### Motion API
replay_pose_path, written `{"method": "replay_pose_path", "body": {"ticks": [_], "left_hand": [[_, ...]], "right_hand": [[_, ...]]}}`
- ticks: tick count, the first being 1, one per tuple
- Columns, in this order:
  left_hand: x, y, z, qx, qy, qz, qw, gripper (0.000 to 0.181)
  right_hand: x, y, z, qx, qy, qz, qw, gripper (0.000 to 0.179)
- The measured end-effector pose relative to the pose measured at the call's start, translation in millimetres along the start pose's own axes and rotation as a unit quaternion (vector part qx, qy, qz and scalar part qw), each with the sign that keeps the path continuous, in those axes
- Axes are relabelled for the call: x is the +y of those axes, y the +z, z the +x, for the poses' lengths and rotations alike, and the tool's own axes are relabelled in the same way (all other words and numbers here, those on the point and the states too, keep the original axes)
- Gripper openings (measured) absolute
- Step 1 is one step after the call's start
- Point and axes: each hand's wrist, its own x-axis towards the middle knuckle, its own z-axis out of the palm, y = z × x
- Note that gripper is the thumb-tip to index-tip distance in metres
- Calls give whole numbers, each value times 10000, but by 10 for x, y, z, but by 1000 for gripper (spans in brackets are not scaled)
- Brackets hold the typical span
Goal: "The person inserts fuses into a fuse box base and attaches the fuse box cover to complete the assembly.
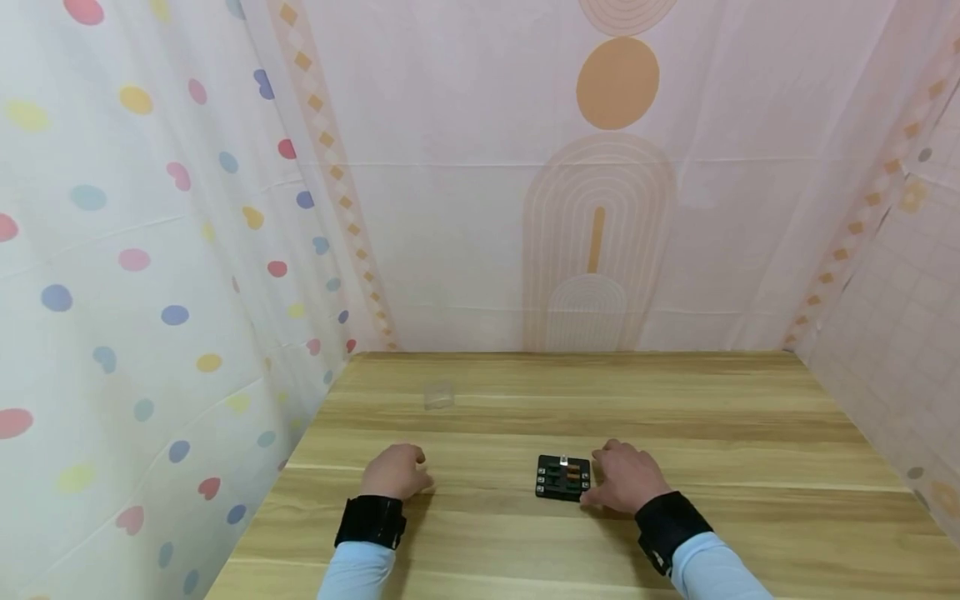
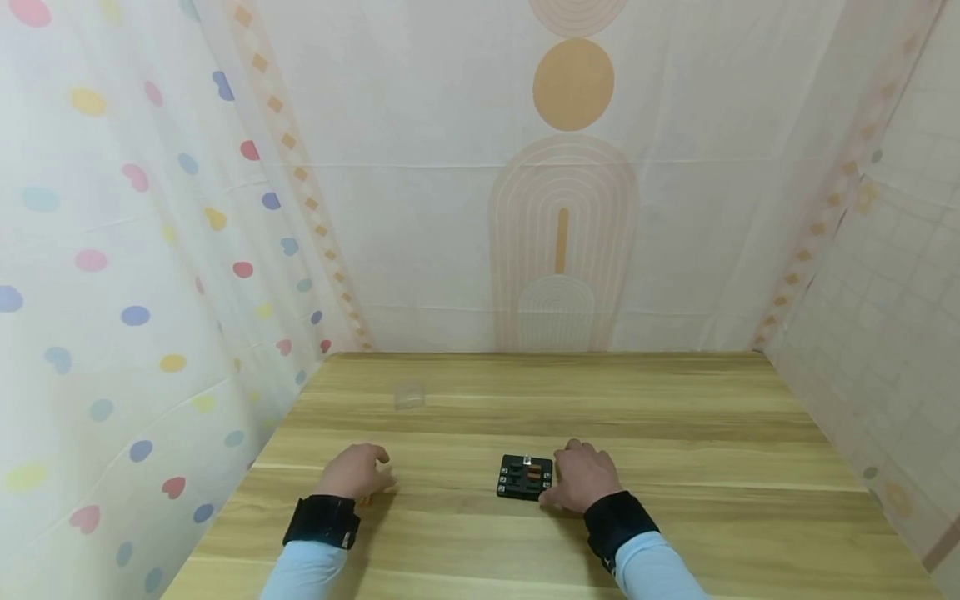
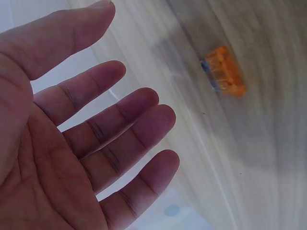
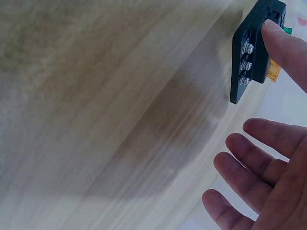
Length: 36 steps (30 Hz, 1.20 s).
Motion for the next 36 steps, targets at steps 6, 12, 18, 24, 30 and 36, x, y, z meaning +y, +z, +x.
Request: {"method": "replay_pose_path", "body": {"ticks": [6, 12, 18, 24, 30, 36], "left_hand": [[-40, 37, -51, -10, 2, 4, 10000, 30], [-73, 39, -96, -88, -145, -155, 9997, 31], [-78, 31, -127, -154, -200, -55, 9997, 22], [-89, 63, -124, -103, -125, -29, 9999, 16], [-122, 101, -103, -82, 98, 8, 9999, 14], [-146, 99, -104, -66, 123, 3, 9999, 15]], "right_hand": [[6, 16, 4, 45, -29, -50, 10000, 70], [8, 29, 11, 51, -23, 1, 10000, 70], [2, 7, 15, 2, -7, 1, 10000, 71], [-6, -5, 2, -27, 3, -7, 10000, 71], [-6, -8, 5, -33, -9, -16, 10000, 70], [-2, 6, 11, -21, -2, 74, 10000, 71]]}}
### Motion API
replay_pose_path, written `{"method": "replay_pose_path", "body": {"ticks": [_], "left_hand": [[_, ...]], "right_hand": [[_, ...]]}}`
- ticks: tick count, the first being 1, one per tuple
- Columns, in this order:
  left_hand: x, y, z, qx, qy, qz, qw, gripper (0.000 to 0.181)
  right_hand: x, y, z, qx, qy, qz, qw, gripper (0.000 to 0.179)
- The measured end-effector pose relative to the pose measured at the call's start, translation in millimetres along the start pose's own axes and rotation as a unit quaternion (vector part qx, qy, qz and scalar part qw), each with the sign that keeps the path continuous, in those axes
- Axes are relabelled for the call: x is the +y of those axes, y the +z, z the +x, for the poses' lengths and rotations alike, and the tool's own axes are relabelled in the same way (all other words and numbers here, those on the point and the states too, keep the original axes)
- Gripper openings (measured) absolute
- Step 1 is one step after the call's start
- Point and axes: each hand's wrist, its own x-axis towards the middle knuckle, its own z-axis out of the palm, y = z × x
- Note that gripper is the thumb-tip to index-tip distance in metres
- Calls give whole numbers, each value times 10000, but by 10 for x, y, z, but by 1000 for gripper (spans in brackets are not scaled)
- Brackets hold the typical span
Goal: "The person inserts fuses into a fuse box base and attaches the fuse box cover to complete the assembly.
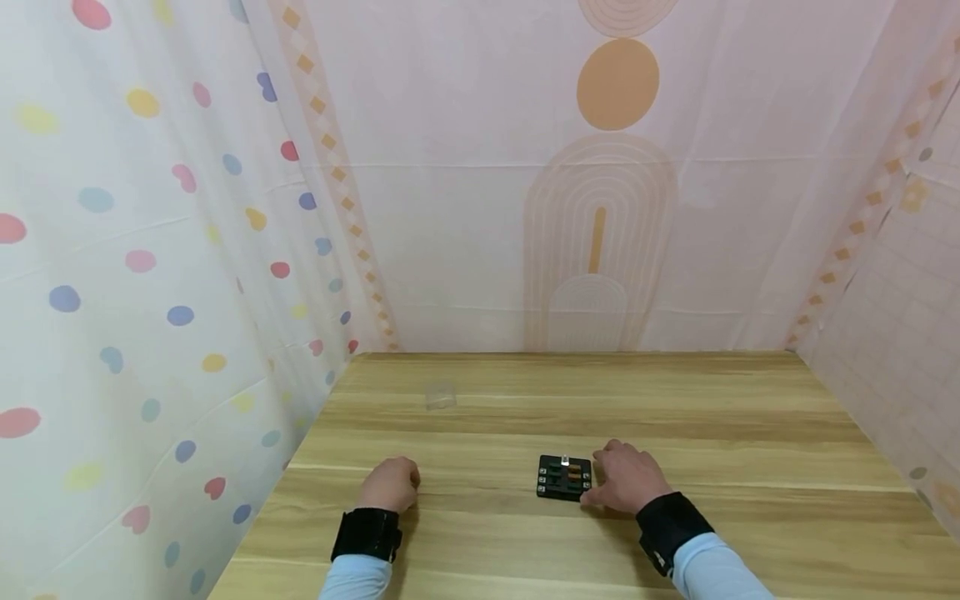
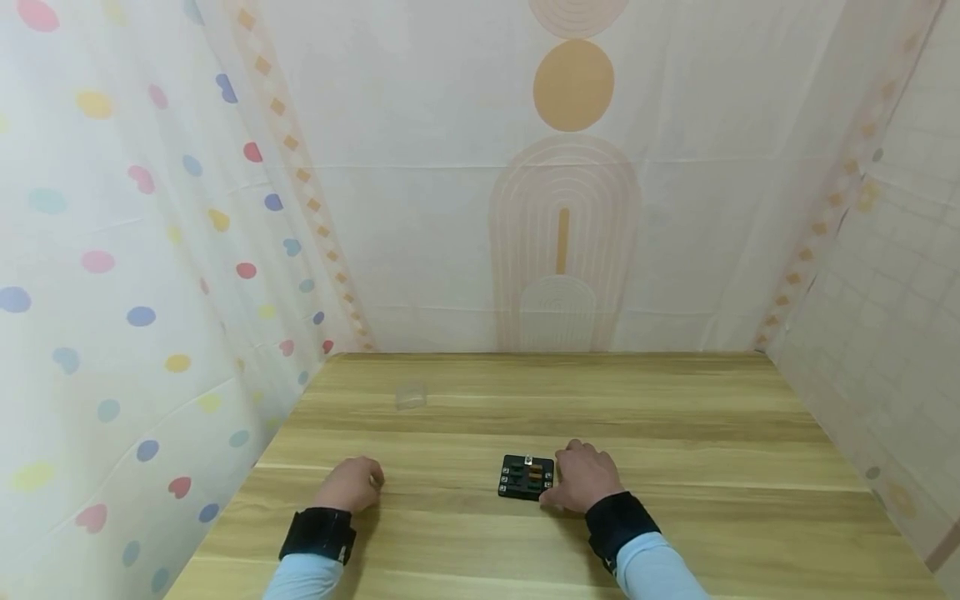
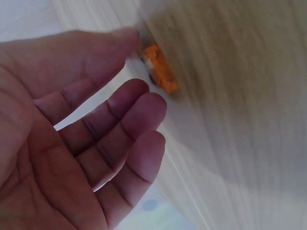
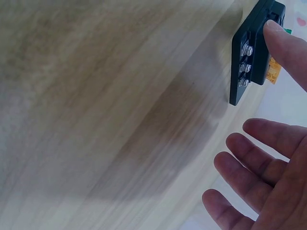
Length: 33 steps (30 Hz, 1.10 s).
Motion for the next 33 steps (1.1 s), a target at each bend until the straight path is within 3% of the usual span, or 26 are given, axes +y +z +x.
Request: {"method": "replay_pose_path", "body": {"ticks": [15, 27, 33], "left_hand": [[-44, 1, -104, 83, -214, -207, 9995, 17], [21, 19, -69, 128, 108, -108, 9998, 15], [-11, 37, -61, 361, 103, -136, 9992, 19]], "right_hand": [[-17, -10, -7, -94, 43, 50, 9999, 72], [-21, -38, -15, -111, 10, 40, 9999, 72], [-24, -40, -19, -103, 12, 41, 9999, 72]]}}
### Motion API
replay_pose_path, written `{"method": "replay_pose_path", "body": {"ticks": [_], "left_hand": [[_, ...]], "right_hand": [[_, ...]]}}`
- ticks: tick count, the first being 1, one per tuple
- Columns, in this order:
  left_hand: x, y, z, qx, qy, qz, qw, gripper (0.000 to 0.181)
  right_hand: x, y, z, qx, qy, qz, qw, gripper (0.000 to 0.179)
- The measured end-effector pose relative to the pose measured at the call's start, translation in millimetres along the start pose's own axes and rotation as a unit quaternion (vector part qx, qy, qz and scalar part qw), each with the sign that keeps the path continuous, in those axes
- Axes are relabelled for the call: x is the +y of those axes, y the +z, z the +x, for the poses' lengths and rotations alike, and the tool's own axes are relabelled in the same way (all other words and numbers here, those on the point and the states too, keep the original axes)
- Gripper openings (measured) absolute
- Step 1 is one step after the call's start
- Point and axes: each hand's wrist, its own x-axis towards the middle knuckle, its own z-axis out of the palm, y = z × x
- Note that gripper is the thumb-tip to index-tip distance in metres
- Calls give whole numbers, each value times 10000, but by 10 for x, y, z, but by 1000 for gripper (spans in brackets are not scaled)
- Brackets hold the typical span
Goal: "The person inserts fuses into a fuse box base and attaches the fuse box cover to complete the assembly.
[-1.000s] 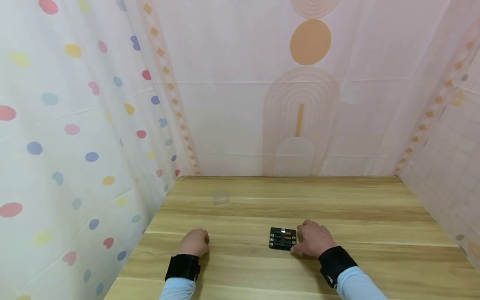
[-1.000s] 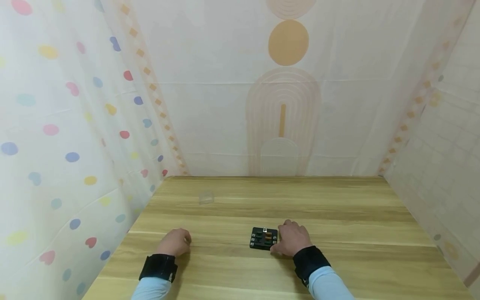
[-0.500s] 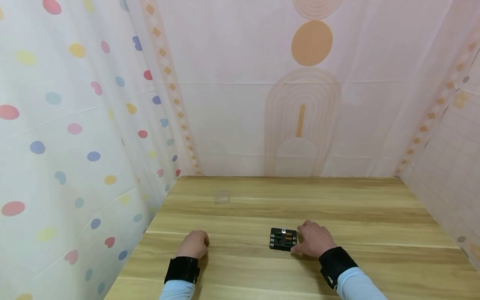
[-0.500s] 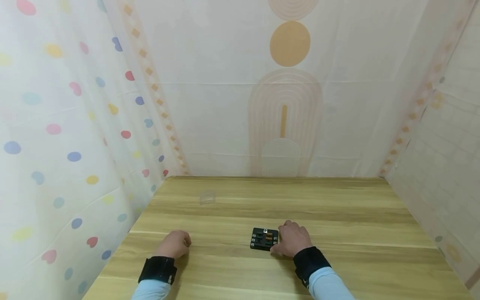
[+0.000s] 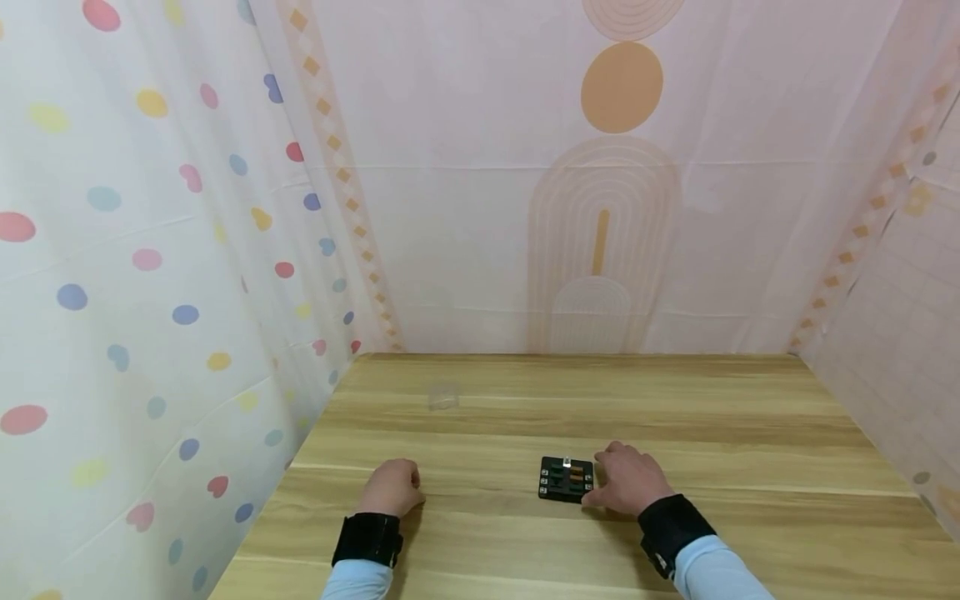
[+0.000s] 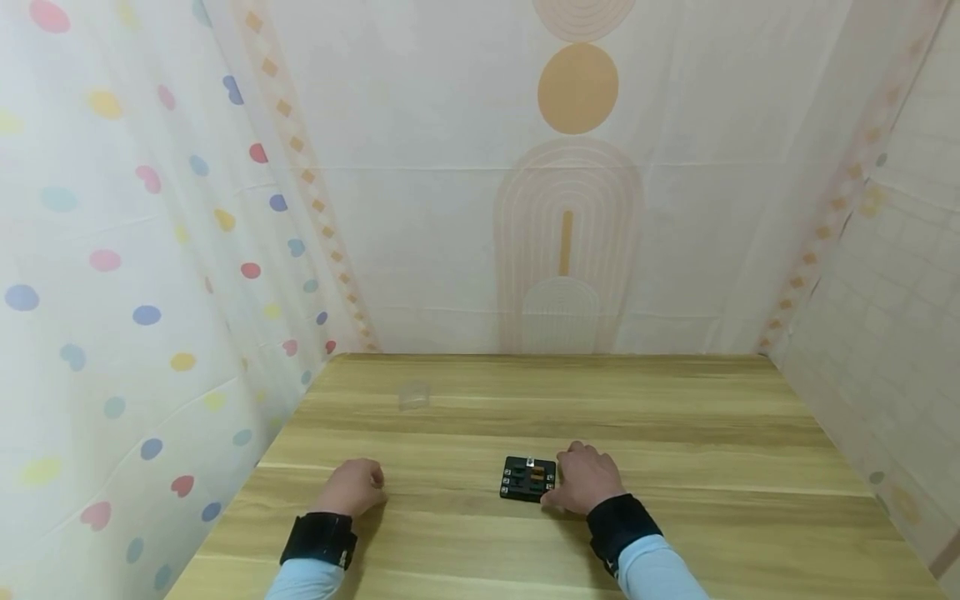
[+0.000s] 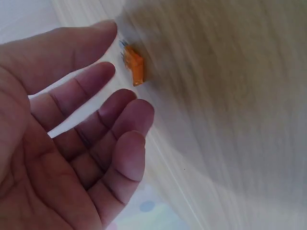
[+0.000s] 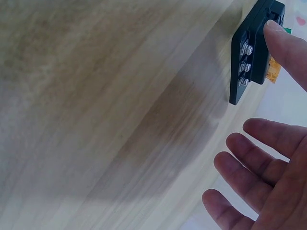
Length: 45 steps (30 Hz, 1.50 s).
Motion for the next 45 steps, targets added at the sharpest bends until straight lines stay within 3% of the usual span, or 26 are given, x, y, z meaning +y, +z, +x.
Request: {"method": "replay_pose_path", "body": {"ticks": [3, 12, 20, 24, 45], "left_hand": [[-9, 6, 11, 71, 27, 72, 9999, 22], [52, 10, 37, -100, 187, 207, 9996, 14], [77, 18, 49, -2, -50, 293, 9996, 12], [81, 11, 42, 57, 8, 379, 9993, 15], [98, 24, 86, 74, 178, 222, 9996, 13]], "right_hand": [[-6, -3, -1, 7, 12, 25, 10000, 71], [-13, 11, 1, 9, 80, 88, 9999, 70], [-2, 32, 10, 20, 91, 76, 9999, 70], [-12, 28, 9, 7, 87, 107, 9999, 70], [6, 28, 4, 7, 79, 51, 10000, 70]]}}
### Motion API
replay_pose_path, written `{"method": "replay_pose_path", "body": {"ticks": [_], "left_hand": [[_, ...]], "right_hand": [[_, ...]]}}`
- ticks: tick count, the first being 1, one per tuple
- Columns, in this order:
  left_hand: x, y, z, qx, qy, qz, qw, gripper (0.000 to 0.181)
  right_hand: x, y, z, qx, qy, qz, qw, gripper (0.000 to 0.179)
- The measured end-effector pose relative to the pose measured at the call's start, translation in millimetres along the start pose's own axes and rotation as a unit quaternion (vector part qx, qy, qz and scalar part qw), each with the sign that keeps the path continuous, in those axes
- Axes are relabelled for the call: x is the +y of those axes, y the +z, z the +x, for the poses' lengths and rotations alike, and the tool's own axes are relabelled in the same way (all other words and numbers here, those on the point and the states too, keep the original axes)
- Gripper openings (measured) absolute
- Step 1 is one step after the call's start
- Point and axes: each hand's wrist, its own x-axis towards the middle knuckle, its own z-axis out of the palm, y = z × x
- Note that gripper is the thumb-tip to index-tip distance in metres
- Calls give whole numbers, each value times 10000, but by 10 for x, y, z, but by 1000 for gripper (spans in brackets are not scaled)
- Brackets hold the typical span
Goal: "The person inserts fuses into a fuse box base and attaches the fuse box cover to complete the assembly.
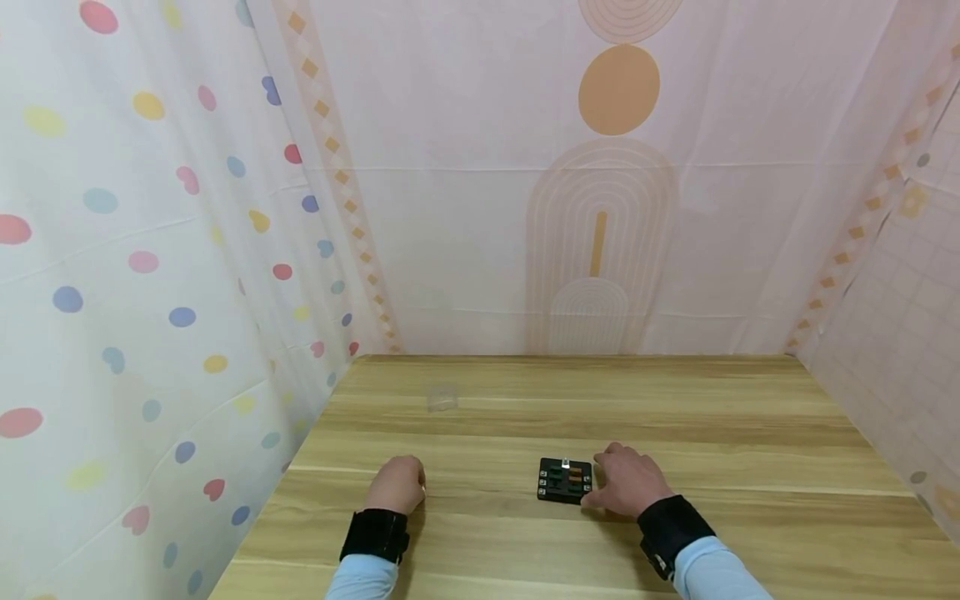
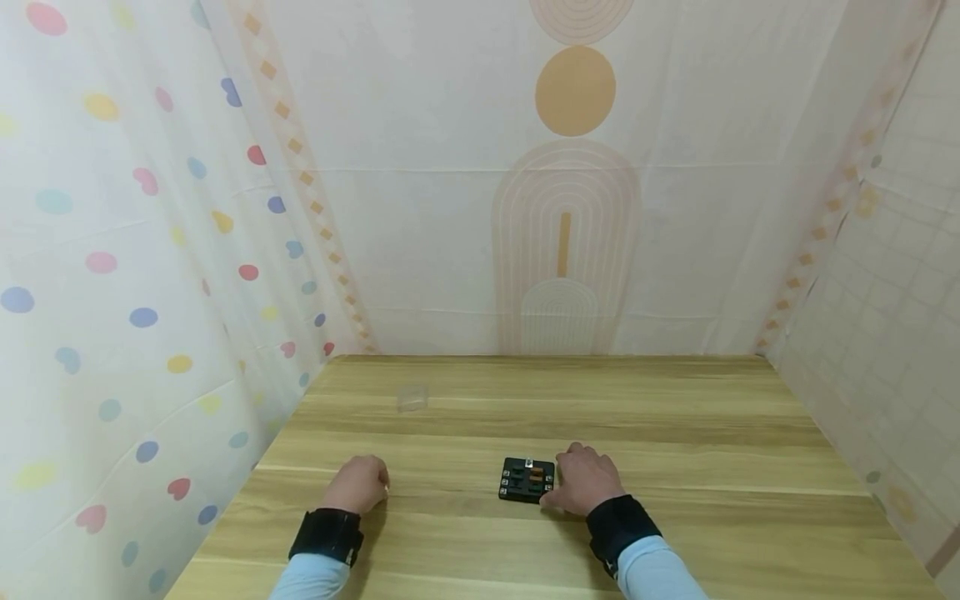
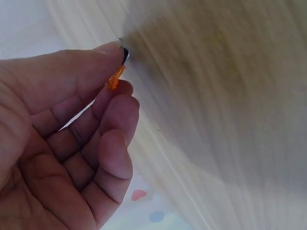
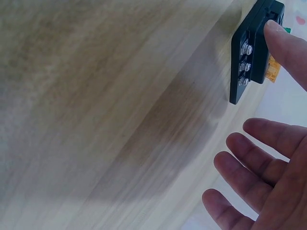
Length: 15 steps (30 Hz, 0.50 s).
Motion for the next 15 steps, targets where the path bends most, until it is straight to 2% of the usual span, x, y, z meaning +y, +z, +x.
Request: {"method": "replay_pose_path", "body": {"ticks": [15], "left_hand": [[175, -39, 124, 2, 193, 45, 9998, 13]], "right_hand": [[3, 8, 0, 16, -21, -23, 10000, 68]]}}
